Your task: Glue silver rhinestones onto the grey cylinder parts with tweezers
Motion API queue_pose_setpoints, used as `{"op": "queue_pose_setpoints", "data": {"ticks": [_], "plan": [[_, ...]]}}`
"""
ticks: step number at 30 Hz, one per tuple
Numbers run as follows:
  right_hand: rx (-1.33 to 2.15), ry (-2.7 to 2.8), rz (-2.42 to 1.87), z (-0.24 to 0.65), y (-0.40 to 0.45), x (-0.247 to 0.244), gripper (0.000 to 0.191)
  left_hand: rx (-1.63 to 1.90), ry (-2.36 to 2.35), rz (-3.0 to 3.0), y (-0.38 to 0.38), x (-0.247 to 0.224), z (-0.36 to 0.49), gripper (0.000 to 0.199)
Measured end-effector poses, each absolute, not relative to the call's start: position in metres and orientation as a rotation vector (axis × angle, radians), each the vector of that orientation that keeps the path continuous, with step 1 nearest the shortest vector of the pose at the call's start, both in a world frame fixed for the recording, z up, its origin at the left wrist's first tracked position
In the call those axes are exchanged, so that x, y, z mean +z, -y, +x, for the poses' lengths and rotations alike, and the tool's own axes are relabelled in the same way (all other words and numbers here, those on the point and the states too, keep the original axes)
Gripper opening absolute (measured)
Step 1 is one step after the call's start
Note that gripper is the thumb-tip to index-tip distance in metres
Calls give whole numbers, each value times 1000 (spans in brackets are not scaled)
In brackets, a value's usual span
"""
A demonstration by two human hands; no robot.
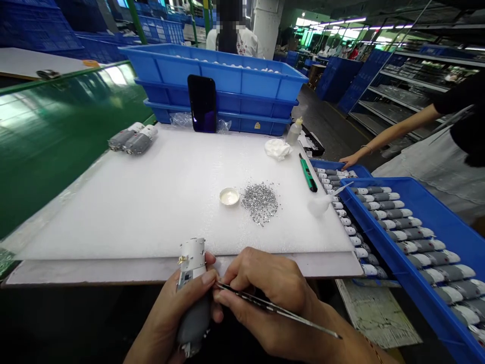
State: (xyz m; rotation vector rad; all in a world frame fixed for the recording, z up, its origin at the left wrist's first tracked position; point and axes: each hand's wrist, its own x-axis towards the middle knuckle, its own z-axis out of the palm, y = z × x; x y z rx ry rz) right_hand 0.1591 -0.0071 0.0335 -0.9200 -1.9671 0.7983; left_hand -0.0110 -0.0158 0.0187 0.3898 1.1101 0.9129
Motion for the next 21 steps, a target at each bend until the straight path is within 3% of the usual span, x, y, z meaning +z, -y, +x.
{"op": "queue_pose_setpoints", "data": {"ticks": [21], "plan": [[823,1885,-972,153,8,36,16,921,-1054,195,15,25,-14,26]]}}
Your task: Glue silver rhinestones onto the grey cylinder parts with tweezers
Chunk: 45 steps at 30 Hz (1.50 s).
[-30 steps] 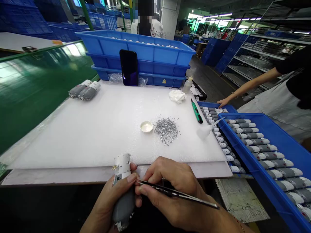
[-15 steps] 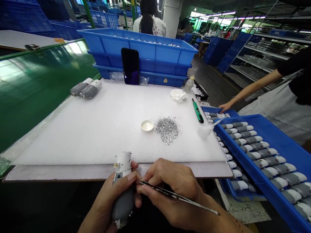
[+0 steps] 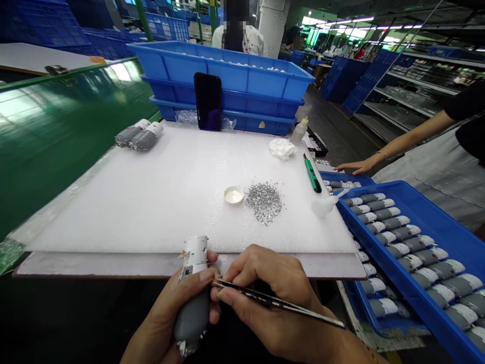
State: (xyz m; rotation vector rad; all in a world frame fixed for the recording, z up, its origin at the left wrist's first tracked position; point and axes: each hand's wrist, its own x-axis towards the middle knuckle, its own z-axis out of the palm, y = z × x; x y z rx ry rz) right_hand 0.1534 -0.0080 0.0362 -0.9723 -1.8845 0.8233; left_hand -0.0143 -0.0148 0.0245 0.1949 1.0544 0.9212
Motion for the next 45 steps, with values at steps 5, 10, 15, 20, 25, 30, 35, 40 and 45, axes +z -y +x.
{"op": "queue_pose_setpoints", "data": {"ticks": [5,10,15,20,25,30,35,40,45], "plan": [[871,1873,-965,155,8,35,17,903,-1048,209,16,23,-17,29],[898,1835,-961,151,9,36,18,891,-1046,243,15,21,-18,31],[1268,1450,-1049,154,-1,34,18,900,-1011,251,9,19,-17,33],[1668,988,-935,159,-20,27,27,931,-891,230,8,13,-21,33],[1687,962,-932,159,-26,24,28,961,-879,243,8,15,-22,34],[1265,1321,-1095,160,-50,30,27,1021,-844,276,-2,11,-20,37],[770,1718,-1382,158,-98,33,23,1089,-782,313,-10,1,-18,37],[764,1852,-1447,154,-124,25,20,1054,-781,355,-8,-3,-24,35],[746,1909,-1464,148,-129,24,20,1038,-773,345,-9,-7,-27,37]]}}
